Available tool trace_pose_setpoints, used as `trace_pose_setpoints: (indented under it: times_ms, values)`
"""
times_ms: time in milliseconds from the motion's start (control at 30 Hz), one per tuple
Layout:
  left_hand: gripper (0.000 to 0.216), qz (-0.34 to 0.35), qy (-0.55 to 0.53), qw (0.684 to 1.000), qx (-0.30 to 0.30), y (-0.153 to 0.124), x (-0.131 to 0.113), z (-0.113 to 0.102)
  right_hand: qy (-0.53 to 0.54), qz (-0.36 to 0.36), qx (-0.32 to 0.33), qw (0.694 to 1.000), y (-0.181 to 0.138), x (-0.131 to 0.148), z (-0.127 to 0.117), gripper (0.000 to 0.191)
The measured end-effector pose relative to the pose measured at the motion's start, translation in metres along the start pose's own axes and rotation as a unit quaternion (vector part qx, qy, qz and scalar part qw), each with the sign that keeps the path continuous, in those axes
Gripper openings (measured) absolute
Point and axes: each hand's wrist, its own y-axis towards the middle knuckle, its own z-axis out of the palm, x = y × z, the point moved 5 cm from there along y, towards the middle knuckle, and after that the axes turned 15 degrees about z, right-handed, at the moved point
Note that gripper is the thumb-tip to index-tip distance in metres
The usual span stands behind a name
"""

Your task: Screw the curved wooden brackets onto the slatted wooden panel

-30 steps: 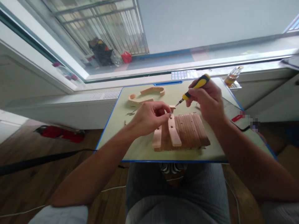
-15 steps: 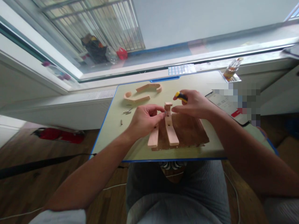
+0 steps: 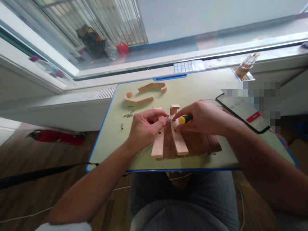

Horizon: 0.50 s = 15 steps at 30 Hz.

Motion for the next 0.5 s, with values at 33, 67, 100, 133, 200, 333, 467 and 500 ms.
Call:
trace_pose_setpoints:
  times_ms: [33, 67, 100, 133, 200, 333, 467, 500]
  values:
    - [0.01, 0.001, 0.005, 1.0, 0.002, 0.0003, 0.0004, 0.0006, 0.0, 0.007, 0.001, 1.0, 0.0011, -0.001, 0.0012, 0.029]
    - [0.009, 0.0, 0.008, 1.0, 0.005, 0.0004, 0.0011, 0.0012, 0.002, 0.016, 0.001, 1.0, 0.0021, -0.0024, 0.0023, 0.031]
    - [0.009, -0.003, 0.008, 1.0, 0.008, 0.0004, 0.002, 0.0019, 0.004, 0.023, -0.001, 1.0, 0.0028, -0.0038, 0.0031, 0.034]
    - [0.009, -0.006, 0.007, 1.0, 0.011, 0.0004, 0.0032, 0.0025, 0.006, 0.028, -0.004, 1.0, 0.0033, -0.005, 0.0037, 0.037]
    - [0.01, -0.011, 0.0, 1.0, 0.018, 0.0, 0.0058, 0.0038, 0.009, 0.029, -0.008, 1.0, 0.0035, -0.0067, 0.0046, 0.043]
    - [0.01, -0.001, -0.007, 1.0, 0.017, -0.0009, 0.0091, 0.0043, 0.003, 0.03, -0.002, 1.0, 0.0028, -0.0089, 0.005, 0.043]
    - [0.009, 0.009, 0.007, 1.0, 0.013, -0.0029, 0.008, 0.004, -0.008, 0.027, 0.0, 1.0, 0.0021, -0.0089, 0.0042, 0.04]
    - [0.009, 0.008, 0.008, 1.0, 0.012, -0.0036, 0.0075, 0.004, -0.012, 0.023, -0.004, 1.0, 0.0023, -0.0085, 0.0045, 0.04]
